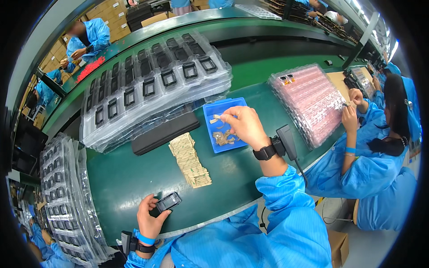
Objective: Assembling small electronic inserts into a plastic frame on a factory assembly line.
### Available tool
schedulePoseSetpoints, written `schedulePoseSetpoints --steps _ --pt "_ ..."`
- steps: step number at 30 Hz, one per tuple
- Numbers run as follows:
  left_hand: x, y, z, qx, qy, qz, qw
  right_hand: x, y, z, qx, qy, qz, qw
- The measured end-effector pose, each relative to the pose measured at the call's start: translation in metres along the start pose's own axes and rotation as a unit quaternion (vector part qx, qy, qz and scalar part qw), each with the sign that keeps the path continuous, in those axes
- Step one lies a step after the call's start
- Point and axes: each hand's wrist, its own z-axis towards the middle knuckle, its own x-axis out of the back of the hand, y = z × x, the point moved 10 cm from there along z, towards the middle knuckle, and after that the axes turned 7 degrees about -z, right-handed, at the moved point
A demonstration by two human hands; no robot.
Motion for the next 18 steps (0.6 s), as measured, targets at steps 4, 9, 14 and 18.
schedulePoseSetpoints --steps 4,9,14,18 --pt "0.000 0.000 -0.001 0.000 -0.004 -0.006 1.000 0.010 -0.012 -0.007 0.095 0.098 -0.155 0.978" --pt "0.003 0.000 -0.001 0.010 0.000 -0.009 1.000 0.011 -0.036 -0.022 0.154 0.144 -0.177 0.961" --pt "0.002 0.006 0.007 0.002 -0.030 -0.039 0.999 0.011 -0.036 -0.029 0.175 0.166 -0.231 0.943" --pt "-0.003 0.009 0.008 -0.020 -0.073 -0.030 0.997 0.004 -0.051 -0.049 0.225 0.218 -0.322 0.893"
